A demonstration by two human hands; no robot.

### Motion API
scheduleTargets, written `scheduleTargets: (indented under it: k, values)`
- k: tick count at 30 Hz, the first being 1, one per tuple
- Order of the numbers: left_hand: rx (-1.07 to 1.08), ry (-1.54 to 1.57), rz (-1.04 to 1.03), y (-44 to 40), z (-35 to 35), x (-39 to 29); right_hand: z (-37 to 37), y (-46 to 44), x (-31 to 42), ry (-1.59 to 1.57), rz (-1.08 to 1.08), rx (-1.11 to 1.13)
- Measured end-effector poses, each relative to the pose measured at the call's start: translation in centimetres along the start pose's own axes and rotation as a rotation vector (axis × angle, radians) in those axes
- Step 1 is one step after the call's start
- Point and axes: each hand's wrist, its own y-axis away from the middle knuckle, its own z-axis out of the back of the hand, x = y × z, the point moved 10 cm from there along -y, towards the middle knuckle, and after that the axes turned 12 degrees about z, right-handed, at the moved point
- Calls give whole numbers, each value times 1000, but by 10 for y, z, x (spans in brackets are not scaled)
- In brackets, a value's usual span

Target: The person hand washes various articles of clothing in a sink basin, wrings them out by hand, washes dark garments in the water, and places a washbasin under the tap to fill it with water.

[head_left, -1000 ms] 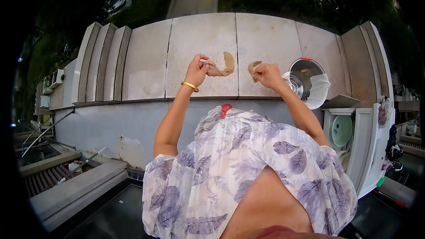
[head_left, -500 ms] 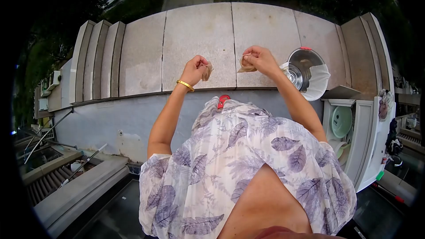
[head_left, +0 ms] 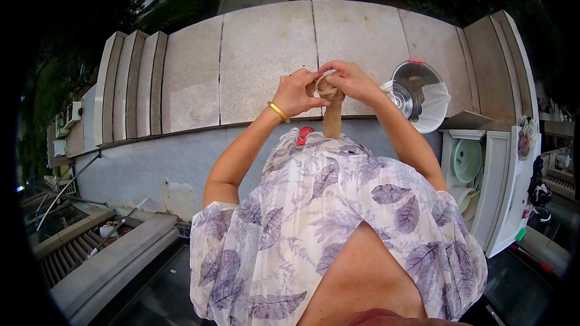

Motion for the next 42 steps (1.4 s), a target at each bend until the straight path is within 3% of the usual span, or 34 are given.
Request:
scheduleTargets:
  k: [5, 8, 12, 13, 16, 17, 20, 24, 29, 31, 36, 42]
  values:
    - [159, 59, 146, -9, -24, 21, 8, 5, -13, 55, -86, -80]
    - [174, 243, 329, -17, -13, 39, 46, 8, -11, 347, 49, -344]
    - [180, 477, 423, -28, 13, 54, 78, 42, -32, 110, -153, -494]
    - [167, 598, 537, -30, 18, 65, 83, 54, -48, 78, -205, -488]
    - [211, 515, 760, -24, -18, 140, 103, 109, -99, 78, -346, -496]
    - [112, 340, 735, -25, -9, 173, 104, 124, -116, 118, -377, -501]
    - [116, 566, 869, -17, 5, 167, 118, 186, -144, 123, -461, -611]
    - [161, 456, 897, -29, 37, 167, 125, 248, -200, 197, -554, -659]
    - [199, 440, 838, -57, 85, 180, 108, 268, -204, 441, -500, -667]
    - [174, 361, 808, -59, 85, 147, 117, 296, -201, 606, -457, -635]
    - [97, 177, 757, -74, 113, 142, 97, 315, -200, 699, -524, -646]
    - [106, 93, 757, -83, 86, 155, 74, 361, -227, 648, -584, -672]
